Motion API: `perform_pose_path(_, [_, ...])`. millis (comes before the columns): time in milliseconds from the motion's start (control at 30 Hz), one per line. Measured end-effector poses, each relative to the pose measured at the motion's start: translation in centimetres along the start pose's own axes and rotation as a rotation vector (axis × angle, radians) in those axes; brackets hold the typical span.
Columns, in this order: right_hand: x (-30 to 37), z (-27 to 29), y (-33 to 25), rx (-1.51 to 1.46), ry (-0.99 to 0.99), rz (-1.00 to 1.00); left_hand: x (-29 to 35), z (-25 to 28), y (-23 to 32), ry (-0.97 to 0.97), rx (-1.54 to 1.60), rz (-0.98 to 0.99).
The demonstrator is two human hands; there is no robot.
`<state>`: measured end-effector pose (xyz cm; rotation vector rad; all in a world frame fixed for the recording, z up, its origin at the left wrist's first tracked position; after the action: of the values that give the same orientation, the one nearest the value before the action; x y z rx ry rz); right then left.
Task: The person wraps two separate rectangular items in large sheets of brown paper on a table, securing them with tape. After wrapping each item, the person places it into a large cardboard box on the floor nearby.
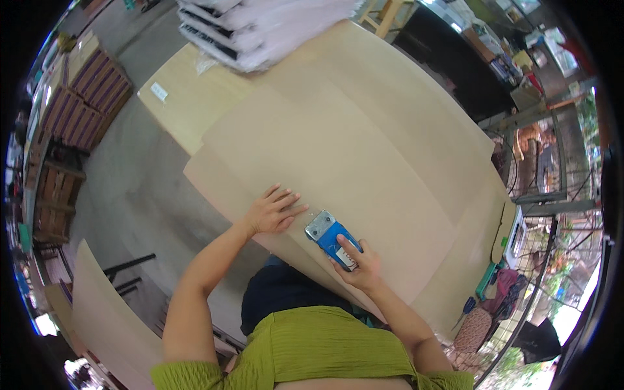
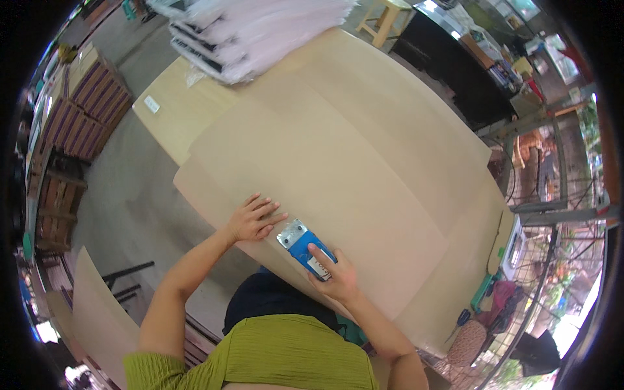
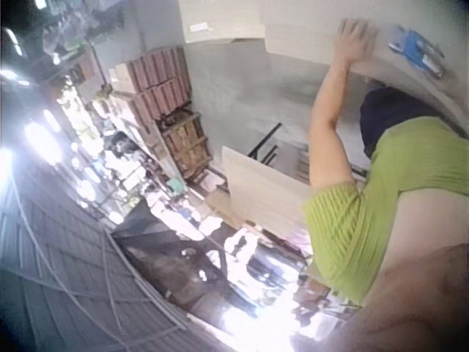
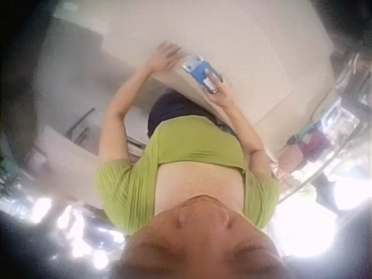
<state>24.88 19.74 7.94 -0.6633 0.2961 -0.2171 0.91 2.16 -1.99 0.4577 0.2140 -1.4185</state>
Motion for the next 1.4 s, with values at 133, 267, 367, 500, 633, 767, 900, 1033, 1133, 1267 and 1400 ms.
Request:
perform_pose_path(133, [2.1,-1.8,1.0,0.030,0.011,0.035,-0.8,1.6,1.3,-0.033,0.121,0.140])
perform_pose_path(267, [2.5,-2.3,0.9,0.057,0.026,0.045,-2.3,3.0,6.3,-0.040,1.165,1.167])
perform_pose_path(367, [2.1,-2.5,0.1,0.010,0.088,0.145,-2.9,4.0,6.5,-0.272,1.593,1.361])
perform_pose_path(500, [2.7,-2.4,1.0,-0.006,0.092,0.103,-6.1,8.2,7.6,-0.316,1.337,1.150])
perform_pose_path(633, [2.2,-2.2,0.0,0.002,0.030,0.109,-2.4,2.9,6.1,-0.135,1.758,1.408])
perform_pose_path(767, [-1.1,-2.0,-2.6,0.117,-0.152,0.058,-0.3,3.4,-3.1,-0.163,0.980,1.112])
perform_pose_path(900, [-4.6,-3.4,-3.6,0.188,-0.252,-0.025,-1.9,7.9,-10.4,0.003,0.455,1.147])
perform_pose_path(1033, [-8.0,-4.9,-4.5,0.296,-0.361,-0.091,-4.1,3.8,-9.5,-0.045,-0.092,1.165])
perform_pose_path(1133, [-9.2,-5.2,-5.5,0.318,-0.450,-0.103,-4.3,2.6,-8.1,-0.145,-0.135,1.197])
perform_pose_path(1267, [-10.2,-5.3,-7.3,0.346,-0.514,-0.063,-1.9,3.9,-8.4,0.292,-0.604,1.111])
perform_pose_path(1400, [-13.4,-6.0,-7.5,0.339,-0.551,-0.008,-1.5,4.0,-8.4,-0.034,-0.402,0.883])
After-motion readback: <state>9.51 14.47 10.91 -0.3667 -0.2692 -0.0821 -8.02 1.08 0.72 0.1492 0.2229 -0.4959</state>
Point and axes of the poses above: each hand's wrist, its own x-axis away from the middle knuckle, its own z-axis out of the back of the hand, y = z × x, the point moved 1 cm from there along -x, towards the middle knuckle
